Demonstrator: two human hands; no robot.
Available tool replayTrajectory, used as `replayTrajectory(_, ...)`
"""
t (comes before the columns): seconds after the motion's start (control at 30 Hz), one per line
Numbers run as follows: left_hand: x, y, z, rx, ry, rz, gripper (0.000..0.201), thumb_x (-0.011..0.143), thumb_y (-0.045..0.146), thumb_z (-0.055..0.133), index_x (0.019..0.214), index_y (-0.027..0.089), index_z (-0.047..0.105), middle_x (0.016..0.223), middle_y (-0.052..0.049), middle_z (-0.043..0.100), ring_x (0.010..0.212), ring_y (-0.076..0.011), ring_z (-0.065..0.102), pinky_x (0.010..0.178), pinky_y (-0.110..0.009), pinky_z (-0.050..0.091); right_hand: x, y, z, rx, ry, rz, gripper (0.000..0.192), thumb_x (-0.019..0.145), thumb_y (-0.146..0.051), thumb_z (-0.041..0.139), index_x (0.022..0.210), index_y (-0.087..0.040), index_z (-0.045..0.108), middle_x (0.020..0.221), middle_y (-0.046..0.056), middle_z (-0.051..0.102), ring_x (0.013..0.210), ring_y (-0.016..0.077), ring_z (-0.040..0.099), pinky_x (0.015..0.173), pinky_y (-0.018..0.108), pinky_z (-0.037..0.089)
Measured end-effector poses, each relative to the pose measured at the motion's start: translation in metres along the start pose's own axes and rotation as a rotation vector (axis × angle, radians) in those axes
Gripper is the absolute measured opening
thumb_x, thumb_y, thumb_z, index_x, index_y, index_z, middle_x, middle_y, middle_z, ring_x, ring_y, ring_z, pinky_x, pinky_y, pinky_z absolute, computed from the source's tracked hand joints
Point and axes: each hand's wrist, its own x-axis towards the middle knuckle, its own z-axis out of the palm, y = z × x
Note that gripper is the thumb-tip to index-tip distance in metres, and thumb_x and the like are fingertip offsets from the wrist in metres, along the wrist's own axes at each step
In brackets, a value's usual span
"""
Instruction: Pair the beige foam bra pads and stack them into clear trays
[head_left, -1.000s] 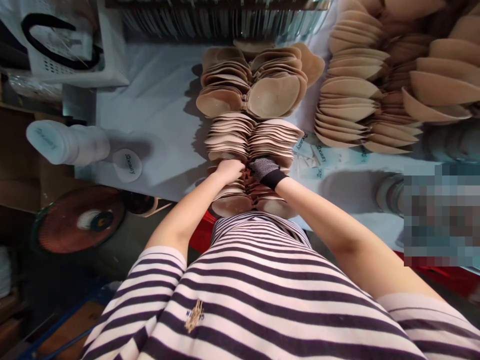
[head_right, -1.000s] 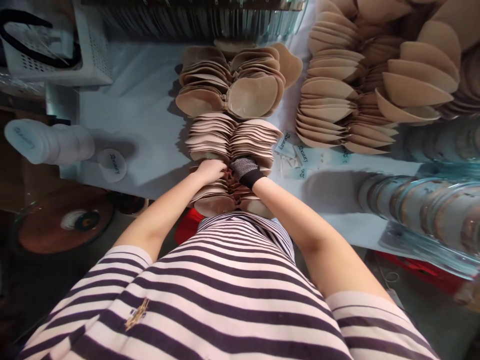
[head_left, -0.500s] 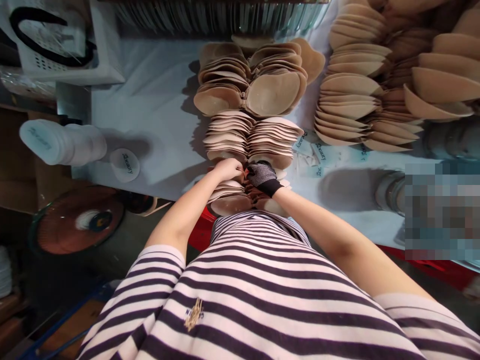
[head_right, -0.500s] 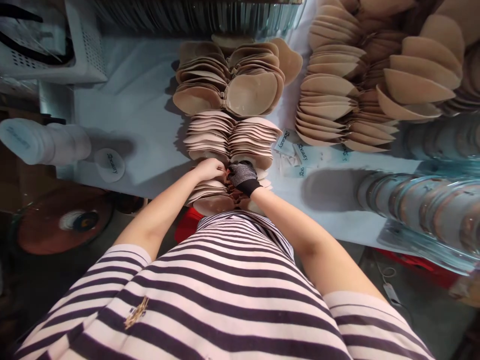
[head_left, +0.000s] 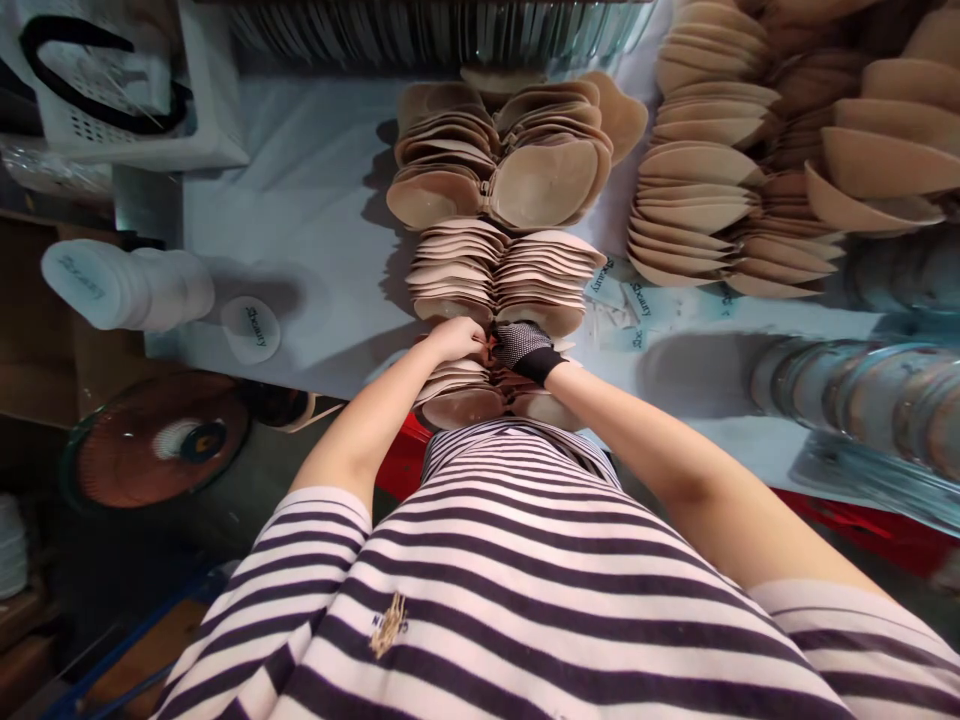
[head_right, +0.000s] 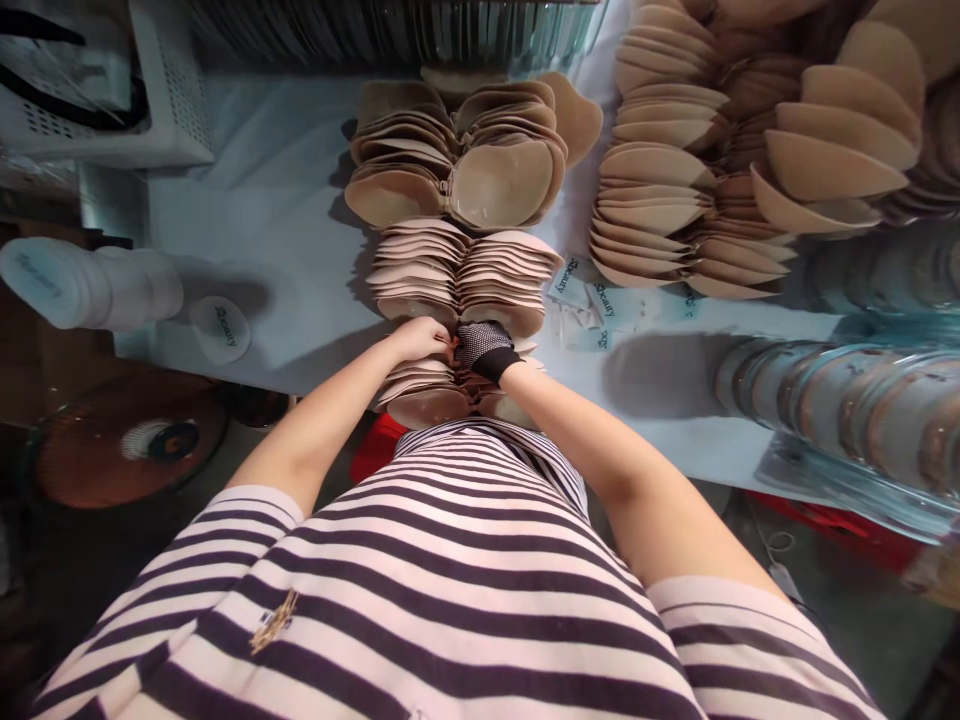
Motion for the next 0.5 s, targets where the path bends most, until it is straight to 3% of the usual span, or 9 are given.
replayTrajectory(0.1, -0.005, 0.003, 0.001, 0.083, 0.031, -0.047, 0.021, 0.073, 0.031, 0.068, 0.085, 0.023, 0.082, 0.086, -0.006, 0.078, 0.079, -0.0209, 0.065, 0.066, -0.028, 0.043, 0.003, -0.002, -0.004, -0.034, -0.015, -0.037, 0.028, 0.092, -0.032, 0.058, 0.105, -0.015, 0.076, 0.106, 0.016, 0.077, 0.096, 0.0262, 0.071, 0.085, 0.03, 0.05)
replayTrajectory(0.27, -0.01, 0.01, 0.009, 0.075, 0.119, -0.117, 0.022, 0.08, 0.026, 0.062, 0.089, 0.022, 0.082, 0.094, -0.009, 0.078, 0.088, -0.0247, 0.069, 0.072, -0.03, 0.046, 0.0, -0.001, 0.011, 0.145, 0.082, 0.087, 0.028, 0.092, -0.029, 0.056, 0.109, -0.022, 0.076, 0.108, 0.007, 0.078, 0.099, 0.0224, 0.07, 0.084, 0.027, 0.052)
replayTrajectory(0.4, -0.009, 0.018, 0.016, 0.146, 0.068, -0.201, 0.021, 0.082, 0.029, 0.063, 0.093, 0.022, 0.08, 0.099, -0.012, 0.077, 0.092, -0.028, 0.07, 0.074, -0.032, 0.048, -0.003, -0.004, 0.017, 0.256, 0.128, 0.109, 0.03, 0.095, -0.028, 0.05, 0.111, -0.022, 0.075, 0.11, 0.006, 0.077, 0.1, 0.0188, 0.07, 0.087, 0.025, 0.052)
replayTrajectory(0.5, -0.009, 0.023, 0.012, 0.277, 0.019, -0.183, 0.02, 0.083, 0.028, 0.064, 0.093, 0.021, 0.079, 0.102, -0.014, 0.076, 0.098, -0.0304, 0.07, 0.081, -0.035, 0.049, -0.004, -0.004, 0.004, 0.129, 0.036, 0.079, 0.03, 0.095, -0.028, 0.052, 0.113, -0.02, 0.075, 0.112, 0.01, 0.076, 0.103, 0.0226, 0.07, 0.088, 0.029, 0.052)
